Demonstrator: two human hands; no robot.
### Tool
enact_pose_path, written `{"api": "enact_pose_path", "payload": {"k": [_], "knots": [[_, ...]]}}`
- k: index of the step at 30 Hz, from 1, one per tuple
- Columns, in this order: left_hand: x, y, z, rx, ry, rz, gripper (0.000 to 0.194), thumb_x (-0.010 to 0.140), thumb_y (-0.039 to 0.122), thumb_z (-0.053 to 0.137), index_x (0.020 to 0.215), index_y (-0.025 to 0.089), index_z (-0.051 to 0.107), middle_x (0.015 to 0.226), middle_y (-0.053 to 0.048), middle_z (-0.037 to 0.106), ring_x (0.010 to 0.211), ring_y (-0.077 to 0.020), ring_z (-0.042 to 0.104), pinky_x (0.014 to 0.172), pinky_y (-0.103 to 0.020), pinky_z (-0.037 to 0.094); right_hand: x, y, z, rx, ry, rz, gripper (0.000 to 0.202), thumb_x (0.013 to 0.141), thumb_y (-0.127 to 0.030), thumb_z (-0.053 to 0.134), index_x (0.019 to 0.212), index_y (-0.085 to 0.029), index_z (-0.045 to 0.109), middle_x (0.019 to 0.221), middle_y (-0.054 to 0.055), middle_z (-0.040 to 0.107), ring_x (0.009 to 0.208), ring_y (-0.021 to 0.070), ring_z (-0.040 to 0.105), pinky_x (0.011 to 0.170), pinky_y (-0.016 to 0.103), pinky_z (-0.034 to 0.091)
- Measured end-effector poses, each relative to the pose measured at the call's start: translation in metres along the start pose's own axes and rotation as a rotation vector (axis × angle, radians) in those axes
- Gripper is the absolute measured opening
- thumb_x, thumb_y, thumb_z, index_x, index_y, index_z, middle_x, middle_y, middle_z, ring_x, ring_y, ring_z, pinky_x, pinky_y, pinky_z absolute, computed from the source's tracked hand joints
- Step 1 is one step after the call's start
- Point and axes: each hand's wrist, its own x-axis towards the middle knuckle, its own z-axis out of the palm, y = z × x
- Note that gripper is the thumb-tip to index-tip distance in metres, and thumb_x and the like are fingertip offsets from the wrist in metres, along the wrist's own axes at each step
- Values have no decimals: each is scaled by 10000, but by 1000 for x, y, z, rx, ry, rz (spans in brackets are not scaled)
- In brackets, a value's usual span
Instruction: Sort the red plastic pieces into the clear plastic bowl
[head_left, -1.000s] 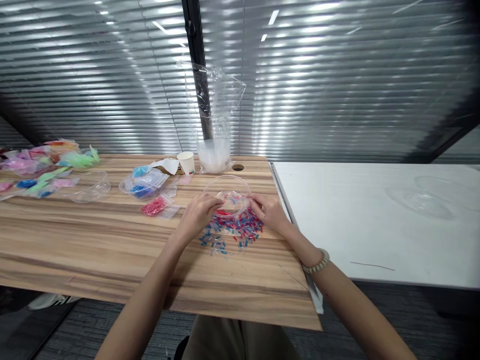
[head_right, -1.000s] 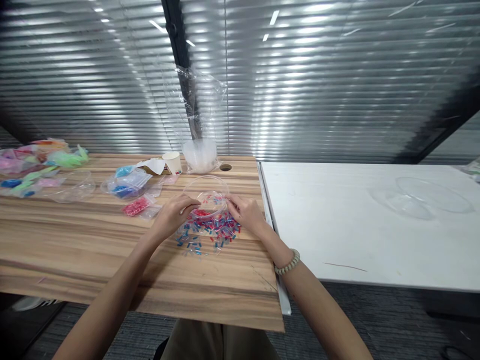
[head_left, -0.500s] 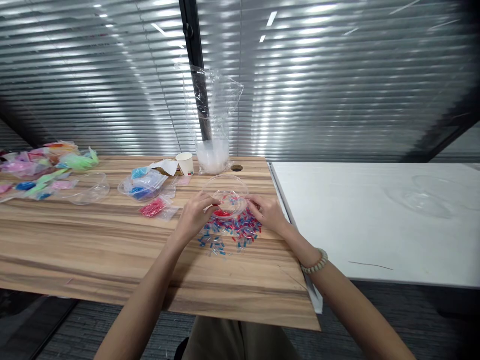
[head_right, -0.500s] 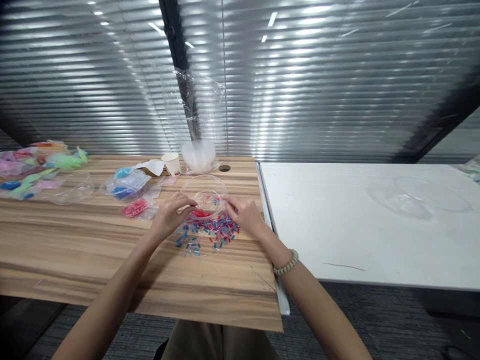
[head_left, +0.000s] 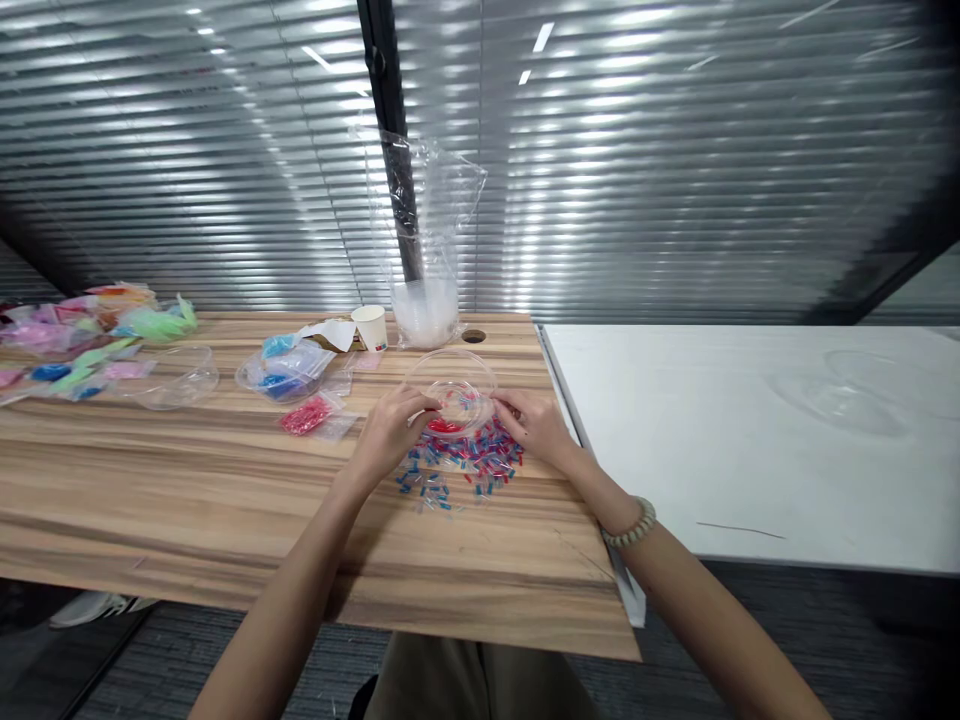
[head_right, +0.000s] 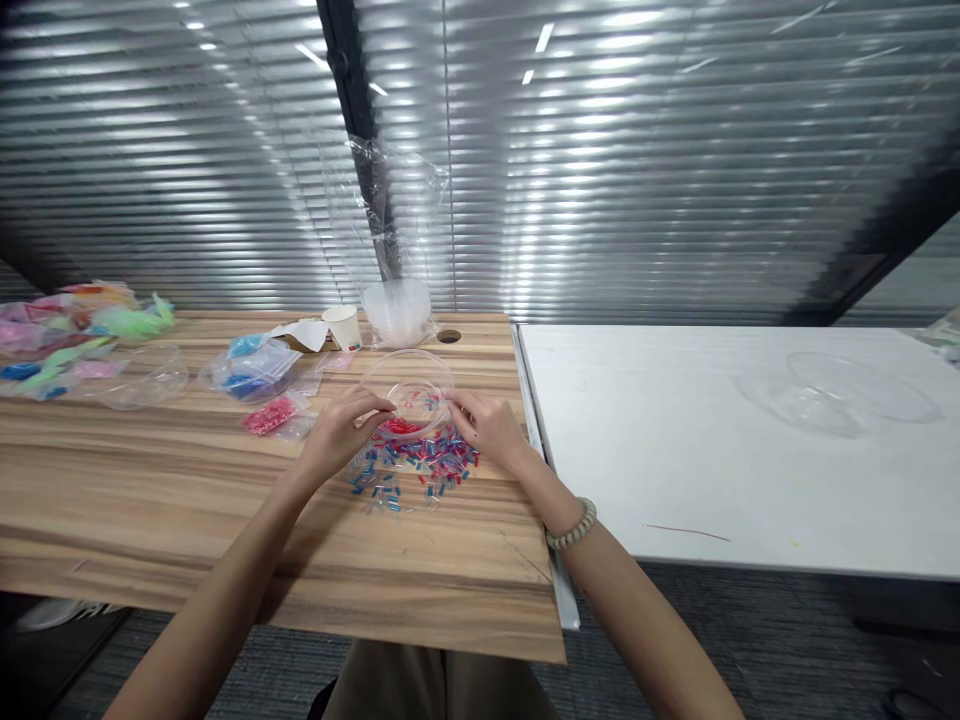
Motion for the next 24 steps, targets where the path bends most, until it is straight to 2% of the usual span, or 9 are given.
{"api": "enact_pose_path", "payload": {"k": [15, 24], "knots": [[-1, 0, 1, 34, -38, -6, 116, 831, 157, 537, 860, 183, 646, 830, -39, 657, 814, -169, 581, 721, -283, 448, -2, 4, 2, 12, -22, 36, 251, 873, -212, 441, 1049, -207, 619, 980, 50, 686, 837, 181, 647, 739, 297, 498], [0, 1, 1, 67, -102, 18, 110, 831, 195, 554, 856, 177, 660, 803, -44, 662, 767, -167, 589, 708, -279, 440, -2, 1, 2, 4, -30, 51, 250, 864, -206, 448, 1046, -190, 620, 920, 47, 697, 752, 167, 651, 667, 269, 494]]}}
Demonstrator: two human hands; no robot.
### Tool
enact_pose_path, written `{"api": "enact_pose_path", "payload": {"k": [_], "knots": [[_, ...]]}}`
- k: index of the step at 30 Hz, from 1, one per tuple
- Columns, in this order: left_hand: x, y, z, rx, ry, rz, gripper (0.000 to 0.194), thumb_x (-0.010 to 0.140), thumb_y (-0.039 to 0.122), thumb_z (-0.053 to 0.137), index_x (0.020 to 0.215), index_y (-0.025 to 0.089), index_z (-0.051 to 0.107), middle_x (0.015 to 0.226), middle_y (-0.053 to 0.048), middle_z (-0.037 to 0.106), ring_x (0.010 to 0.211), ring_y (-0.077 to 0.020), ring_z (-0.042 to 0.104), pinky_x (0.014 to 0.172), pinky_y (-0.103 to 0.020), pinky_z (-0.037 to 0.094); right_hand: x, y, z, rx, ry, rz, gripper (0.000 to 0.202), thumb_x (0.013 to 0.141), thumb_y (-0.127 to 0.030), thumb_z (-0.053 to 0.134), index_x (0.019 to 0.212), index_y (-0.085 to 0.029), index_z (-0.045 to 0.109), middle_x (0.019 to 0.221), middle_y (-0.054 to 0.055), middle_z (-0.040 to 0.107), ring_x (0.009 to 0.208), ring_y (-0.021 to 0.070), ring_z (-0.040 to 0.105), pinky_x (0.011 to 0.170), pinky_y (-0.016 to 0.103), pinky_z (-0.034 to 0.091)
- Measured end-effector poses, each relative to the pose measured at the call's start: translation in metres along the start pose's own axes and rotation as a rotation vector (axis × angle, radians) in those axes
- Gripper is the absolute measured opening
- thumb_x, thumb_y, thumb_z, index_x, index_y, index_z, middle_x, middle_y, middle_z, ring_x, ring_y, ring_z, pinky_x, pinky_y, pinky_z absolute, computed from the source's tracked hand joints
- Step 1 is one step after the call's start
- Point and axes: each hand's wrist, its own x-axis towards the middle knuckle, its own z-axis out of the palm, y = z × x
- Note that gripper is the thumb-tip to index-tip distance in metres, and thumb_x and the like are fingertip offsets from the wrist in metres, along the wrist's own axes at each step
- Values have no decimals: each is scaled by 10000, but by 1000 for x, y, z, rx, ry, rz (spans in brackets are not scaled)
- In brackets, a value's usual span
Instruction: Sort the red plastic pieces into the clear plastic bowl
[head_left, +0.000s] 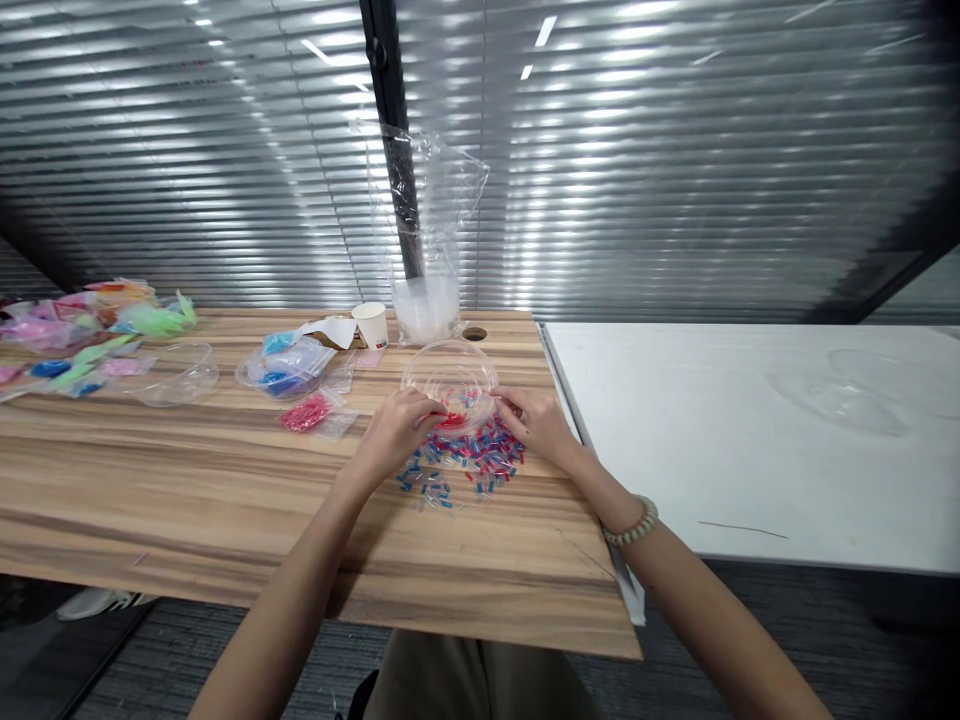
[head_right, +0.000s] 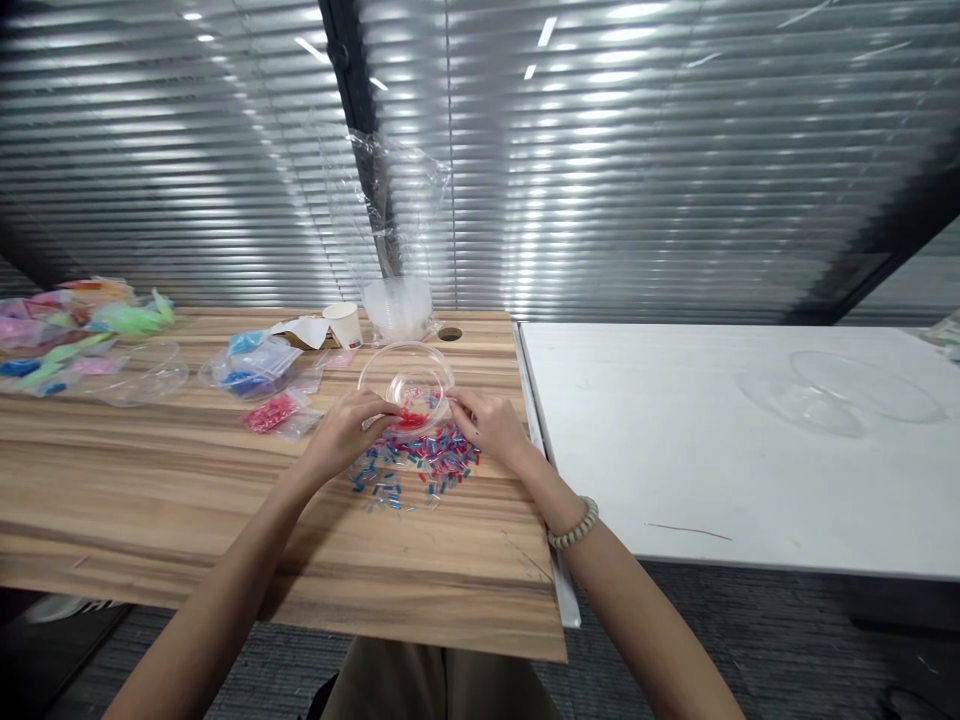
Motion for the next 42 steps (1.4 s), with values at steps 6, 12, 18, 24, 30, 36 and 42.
{"api": "enact_pose_path", "payload": {"k": [6, 12, 18, 24, 30, 36, 42], "knots": [[0, 1, 0, 8, 0, -1, 122, 836, 209, 544, 858, 183, 661, 806, -44, 661, 765, -163, 587, 696, -267, 440, 1, -2, -1, 4, 4, -10, 242, 869, -211, 444, 1032, -192, 624, 930, 49, 696, 772, 171, 654, 681, 276, 500], [0, 1, 0, 4, 12, 2, 108, 825, 188, 553, 852, 183, 657, 794, -45, 650, 754, -160, 579, 671, -262, 438, 1, -2, -1, -12, 32, -28, 227, 869, -218, 448, 1001, -199, 632, 908, 53, 696, 781, 178, 652, 681, 285, 500], [-1, 0, -1, -24, 65, -1, 86, 805, 150, 570, 830, 185, 644, 784, -33, 642, 784, -166, 565, 688, -270, 431, 1, -3, -2, 17, 55, -47, 216, 863, -206, 459, 991, -191, 632, 904, 51, 697, 775, 173, 652, 679, 277, 497], [-1, -1, -3, -30, 219, -30, 67, 801, 172, 591, 743, 187, 621, 731, -12, 636, 759, -163, 555, 700, -279, 417, 1, -3, -2, 15, 56, -41, 223, 861, -195, 461, 1007, -193, 628, 871, 41, 696, 717, 156, 640, 646, 261, 480], [1, 1, -5, -16, 381, -56, 84, 808, 168, 582, 733, 181, 616, 733, -12, 637, 751, -161, 544, 694, -278, 413, 0, -1, 0, 26, 55, -41, 220, 854, -193, 469, 1008, -173, 625, 879, 51, 694, 735, 159, 642, 670, 266, 487], [1, 0, -4, -36, 463, -59, 75, 801, 184, 599, 730, 184, 623, 727, -9, 634, 748, -153, 558, 695, -268, 426, 1, -2, -1, 41, 72, -73, 218, 856, -191, 463, 1008, -174, 619, 886, 50, 695, 751, 161, 644, 661, 268, 492], [1, -2, -3, -26, 446, -43, 106, 825, 211, 575, 746, 189, 643, 724, -12, 650, 739, -155, 552, 687, -278, 418, -1, -5, -3, 103, 59, -80, 221, 836, -187, 480, 1011, -186, 613, 901, 38, 691, 707, 139, 634, 632, 250, 497]]}}
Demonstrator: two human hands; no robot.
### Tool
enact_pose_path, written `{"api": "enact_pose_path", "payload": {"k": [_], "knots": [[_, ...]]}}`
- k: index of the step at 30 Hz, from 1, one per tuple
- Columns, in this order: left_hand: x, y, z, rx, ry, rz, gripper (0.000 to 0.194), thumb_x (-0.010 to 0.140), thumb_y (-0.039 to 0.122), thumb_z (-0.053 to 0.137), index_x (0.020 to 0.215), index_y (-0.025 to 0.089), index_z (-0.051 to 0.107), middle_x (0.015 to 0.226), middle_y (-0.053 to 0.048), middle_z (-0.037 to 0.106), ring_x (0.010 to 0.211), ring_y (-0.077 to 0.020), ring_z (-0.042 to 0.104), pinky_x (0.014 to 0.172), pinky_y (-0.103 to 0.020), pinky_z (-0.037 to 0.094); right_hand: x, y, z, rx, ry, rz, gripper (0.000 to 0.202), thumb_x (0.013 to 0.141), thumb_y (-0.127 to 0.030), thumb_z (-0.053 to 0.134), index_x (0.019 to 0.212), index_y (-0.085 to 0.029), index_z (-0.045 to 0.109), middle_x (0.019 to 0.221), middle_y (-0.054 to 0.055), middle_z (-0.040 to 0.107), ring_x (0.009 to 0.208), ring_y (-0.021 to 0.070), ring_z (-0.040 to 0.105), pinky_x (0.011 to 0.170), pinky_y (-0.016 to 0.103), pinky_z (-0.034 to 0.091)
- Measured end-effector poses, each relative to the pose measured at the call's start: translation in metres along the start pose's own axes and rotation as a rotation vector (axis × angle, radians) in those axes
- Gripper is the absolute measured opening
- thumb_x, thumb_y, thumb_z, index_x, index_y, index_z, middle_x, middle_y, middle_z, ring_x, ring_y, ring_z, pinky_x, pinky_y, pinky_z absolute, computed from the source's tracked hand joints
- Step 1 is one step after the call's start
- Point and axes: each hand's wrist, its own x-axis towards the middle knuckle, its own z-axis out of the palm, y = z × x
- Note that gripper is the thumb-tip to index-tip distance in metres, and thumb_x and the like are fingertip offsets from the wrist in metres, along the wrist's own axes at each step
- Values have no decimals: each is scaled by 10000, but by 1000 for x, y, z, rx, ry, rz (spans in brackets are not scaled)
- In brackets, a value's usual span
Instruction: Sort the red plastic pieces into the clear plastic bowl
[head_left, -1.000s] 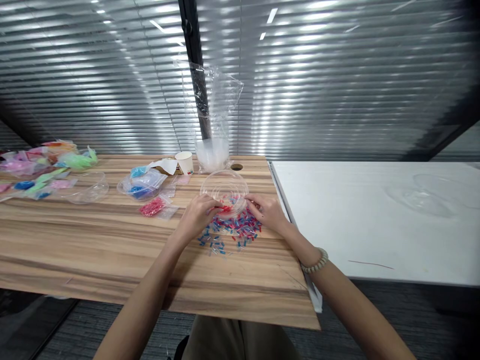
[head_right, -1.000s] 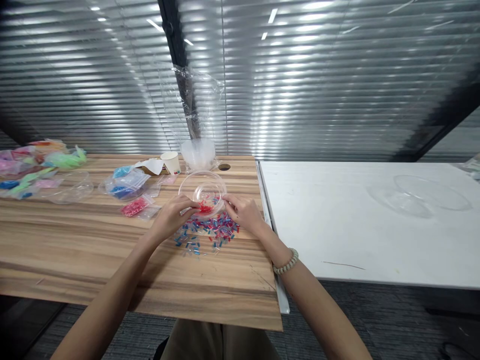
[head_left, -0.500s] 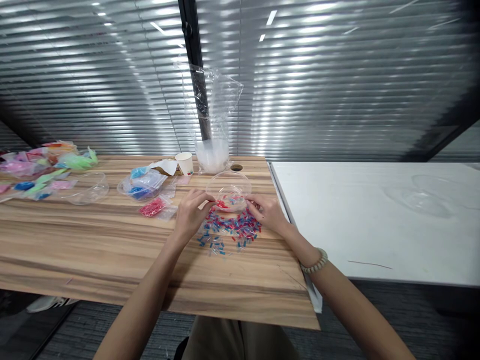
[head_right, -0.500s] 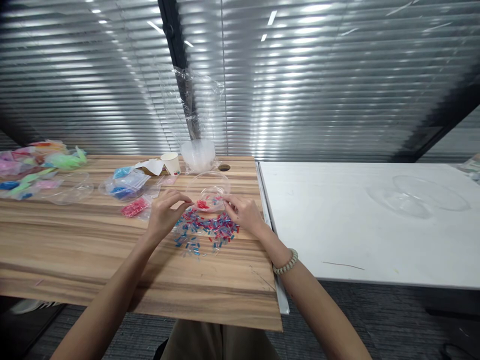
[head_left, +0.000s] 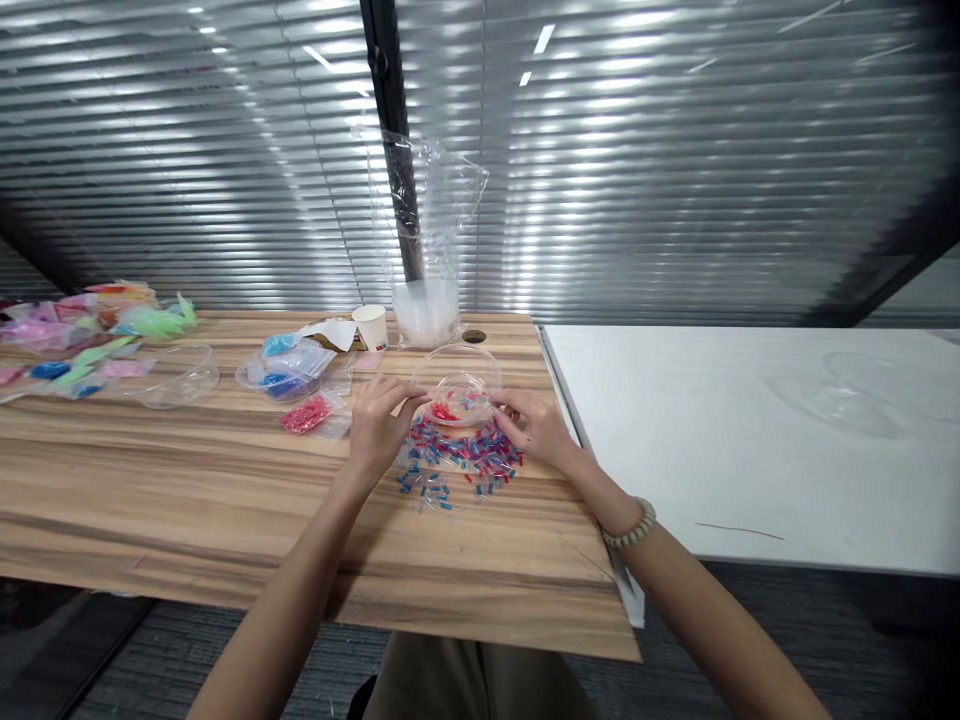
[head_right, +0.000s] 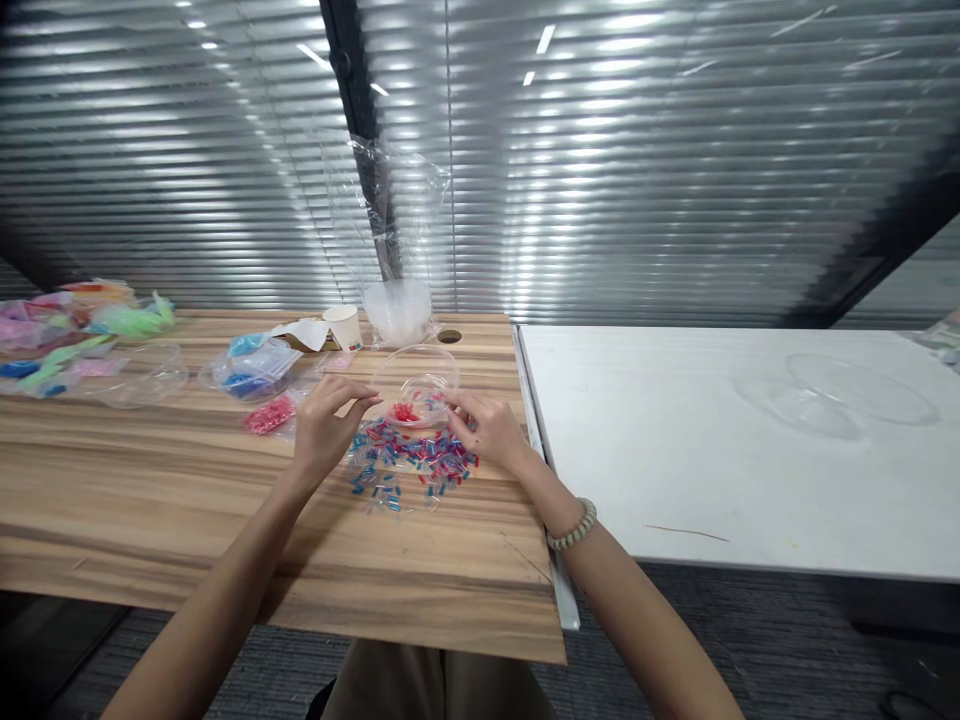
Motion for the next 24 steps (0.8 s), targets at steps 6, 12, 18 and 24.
{"api": "enact_pose_path", "payload": {"k": [6, 12, 18, 24], "knots": [[0, 1, 1, 20, -27, 29, 137, 853, 201, 534, 797, 186, 658, 742, -17, 661, 733, -154, 536, 691, -287, 398, -2, -1, 1, 10, -8, -51, 190, 809, -186, 511, 957, -178, 629, 917, 50, 692, 731, 143, 639, 655, 253, 509], [1, 6, 0, -62, -154, 88, 120, 833, 166, 554, 768, 189, 653, 762, -14, 666, 762, -151, 551, 723, -289, 396, -3, -2, 0, -1, -2, -81, 190, 810, -184, 496, 944, -181, 632, 914, 49, 695, 789, 153, 647, 692, 263, 520], [1, 7, -3, -82, -219, 45, 97, 797, 181, 605, 711, 191, 646, 720, 0, 659, 746, -151, 556, 722, -290, 395, -4, 0, 1, -5, 46, -86, 199, 788, -158, 493, 924, -191, 635, 879, 39, 700, 682, 137, 644, 635, 253, 520], [0, -2, -1, -100, -307, 46, 126, 823, 180, 561, 757, 201, 667, 765, -16, 670, 796, -163, 561, 775, -317, 402, -3, 1, 0, -3, 112, -152, 195, 787, -135, 489, 915, -189, 626, 870, 43, 698, 738, 148, 652, 643, 254, 525]]}}
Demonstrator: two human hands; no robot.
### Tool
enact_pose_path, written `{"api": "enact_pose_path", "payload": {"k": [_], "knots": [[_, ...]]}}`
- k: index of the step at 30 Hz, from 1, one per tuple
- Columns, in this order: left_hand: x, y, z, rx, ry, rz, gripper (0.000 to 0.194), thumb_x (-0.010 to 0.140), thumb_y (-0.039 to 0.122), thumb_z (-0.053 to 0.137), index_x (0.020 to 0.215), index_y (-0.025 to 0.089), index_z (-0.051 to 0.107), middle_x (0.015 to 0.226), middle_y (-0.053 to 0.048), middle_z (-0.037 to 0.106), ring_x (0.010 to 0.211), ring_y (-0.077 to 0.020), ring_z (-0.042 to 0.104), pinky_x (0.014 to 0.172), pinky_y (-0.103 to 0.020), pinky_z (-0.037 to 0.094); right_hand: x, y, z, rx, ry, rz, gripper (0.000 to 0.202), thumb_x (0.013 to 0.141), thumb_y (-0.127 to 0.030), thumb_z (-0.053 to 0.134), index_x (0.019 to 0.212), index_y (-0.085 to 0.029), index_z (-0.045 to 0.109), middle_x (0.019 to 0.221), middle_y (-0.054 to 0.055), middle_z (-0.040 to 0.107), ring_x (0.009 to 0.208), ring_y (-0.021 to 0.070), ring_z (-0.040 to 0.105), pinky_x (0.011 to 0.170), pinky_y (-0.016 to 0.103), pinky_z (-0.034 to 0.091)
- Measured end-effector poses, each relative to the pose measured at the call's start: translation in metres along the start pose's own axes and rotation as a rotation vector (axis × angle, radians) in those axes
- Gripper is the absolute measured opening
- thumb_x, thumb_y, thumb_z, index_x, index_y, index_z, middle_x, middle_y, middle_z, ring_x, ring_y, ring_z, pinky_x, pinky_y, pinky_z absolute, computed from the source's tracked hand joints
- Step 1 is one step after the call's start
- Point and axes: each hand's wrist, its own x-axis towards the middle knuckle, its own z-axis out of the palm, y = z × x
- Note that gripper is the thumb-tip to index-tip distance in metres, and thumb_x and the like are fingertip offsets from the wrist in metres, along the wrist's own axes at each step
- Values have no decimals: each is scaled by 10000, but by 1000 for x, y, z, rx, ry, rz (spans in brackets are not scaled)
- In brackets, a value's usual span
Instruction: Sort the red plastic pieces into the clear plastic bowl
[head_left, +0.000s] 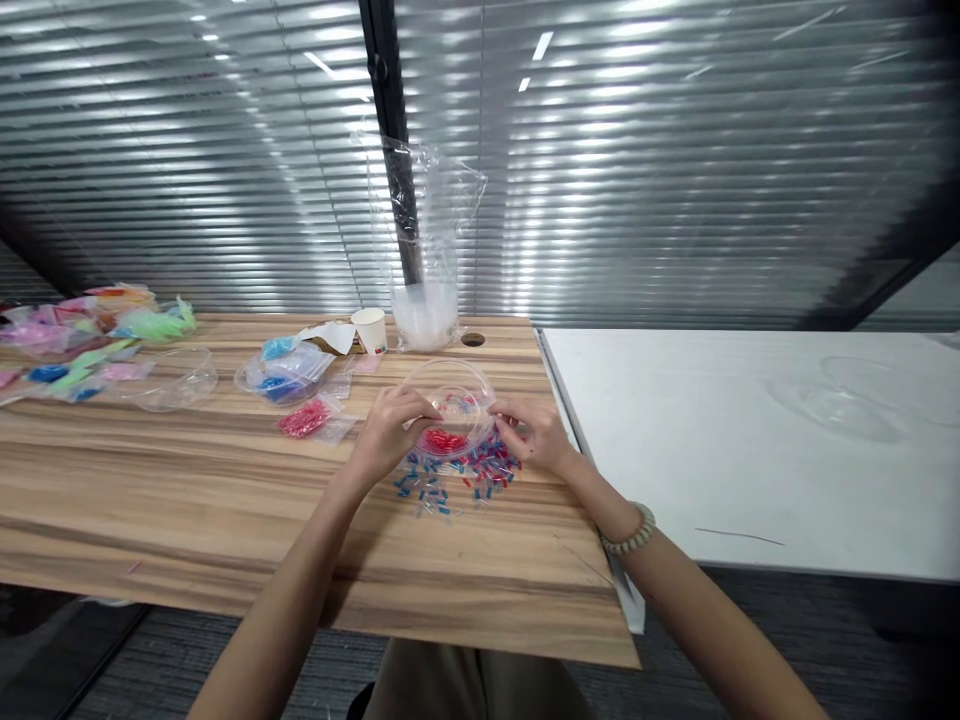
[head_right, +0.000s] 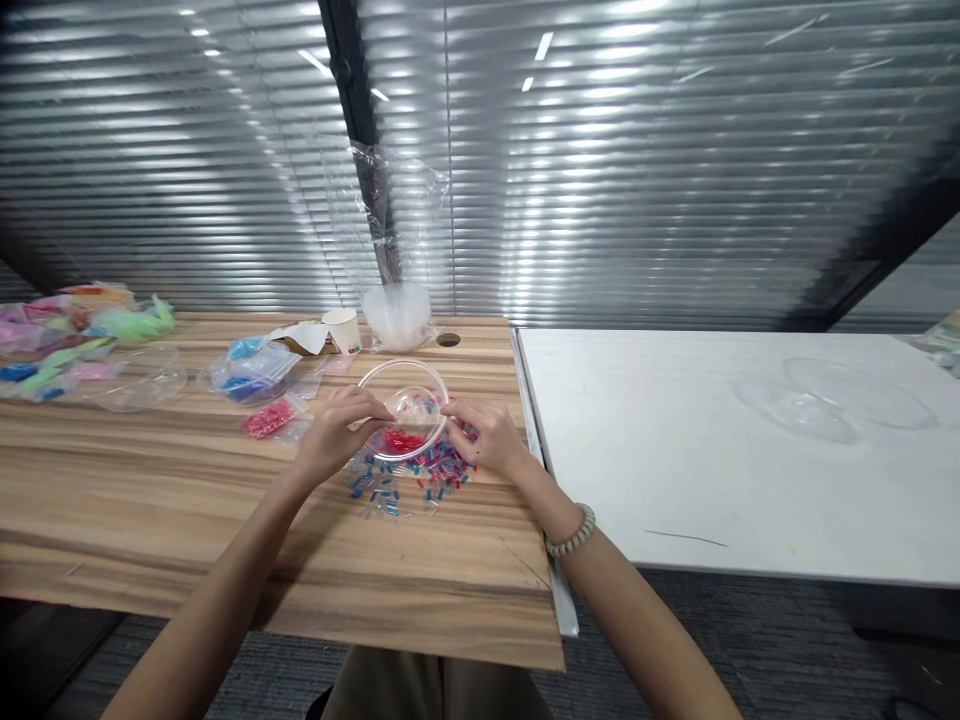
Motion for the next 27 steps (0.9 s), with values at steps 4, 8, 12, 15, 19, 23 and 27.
{"api": "enact_pose_path", "payload": {"k": [4, 8, 12, 15, 19, 23, 27], "knots": [[0, -5, 3, 7, -49, 51, 143, 830, 167, 552, 821, 215, 687, 821, -28, 677, 825, -168, 555, 776, -325, 406, 1, -1, -2, -2, 14, 10, 194, 795, -132, 485, 921, -188, 621, 877, 47, 695, 755, 149, 652, 656, 259, 528], [2, -2, 1, -11, 40, 81, 104, 828, 214, 573, 823, 207, 676, 877, -34, 680, 848, -169, 559, 784, -327, 424, 3, -4, -3, -7, 32, 9, 192, 791, -131, 476, 899, -193, 622, 855, 38, 697, 692, 140, 648, 613, 251, 524], [3, 1, -6, 34, 253, -33, 113, 829, 247, 568, 794, 186, 657, 834, -37, 666, 833, -164, 571, 780, -312, 435, 6, -4, -3, -32, 94, 5, 206, 774, -117, 463, 881, -197, 620, 795, 25, 694, 670, 143, 643, 601, 254, 519], [1, -7, -9, 102, 335, -221, 149, 835, 261, 537, 815, 162, 646, 812, -51, 659, 781, -169, 574, 735, -305, 440, 7, -3, -5, -77, 147, 91, 185, 786, -142, 464, 870, -199, 619, 773, 27, 689, 678, 155, 643, 616, 268, 519], [-6, -25, -10, 102, 104, -420, 124, 778, 225, 554, 747, 162, 655, 762, -45, 677, 690, -171, 585, 649, -282, 437, 7, 1, -9, -127, 198, 194, 166, 806, -176, 458, 855, -195, 616, 746, 33, 680, 627, 157, 629, 610, 288, 514], [-13, -34, -9, 117, -181, -478, 122, 716, 157, 568, 703, 171, 688, 739, -50, 689, 700, -194, 606, 636, -276, 430, 6, 4, -9, -182, 218, 155, 180, 797, -153, 450, 854, -194, 616, 763, 37, 683, 673, 165, 640, 621, 288, 516], [-14, -34, -5, 101, -210, -422, 167, 746, 163, 548, 798, 176, 706, 808, -58, 692, 750, -197, 611, 681, -279, 439, 4, 6, -7, -211, 188, 114, 199, 793, -116, 451, 882, -197, 609, 807, 36, 687, 710, 164, 645, 630, 280, 517]]}}
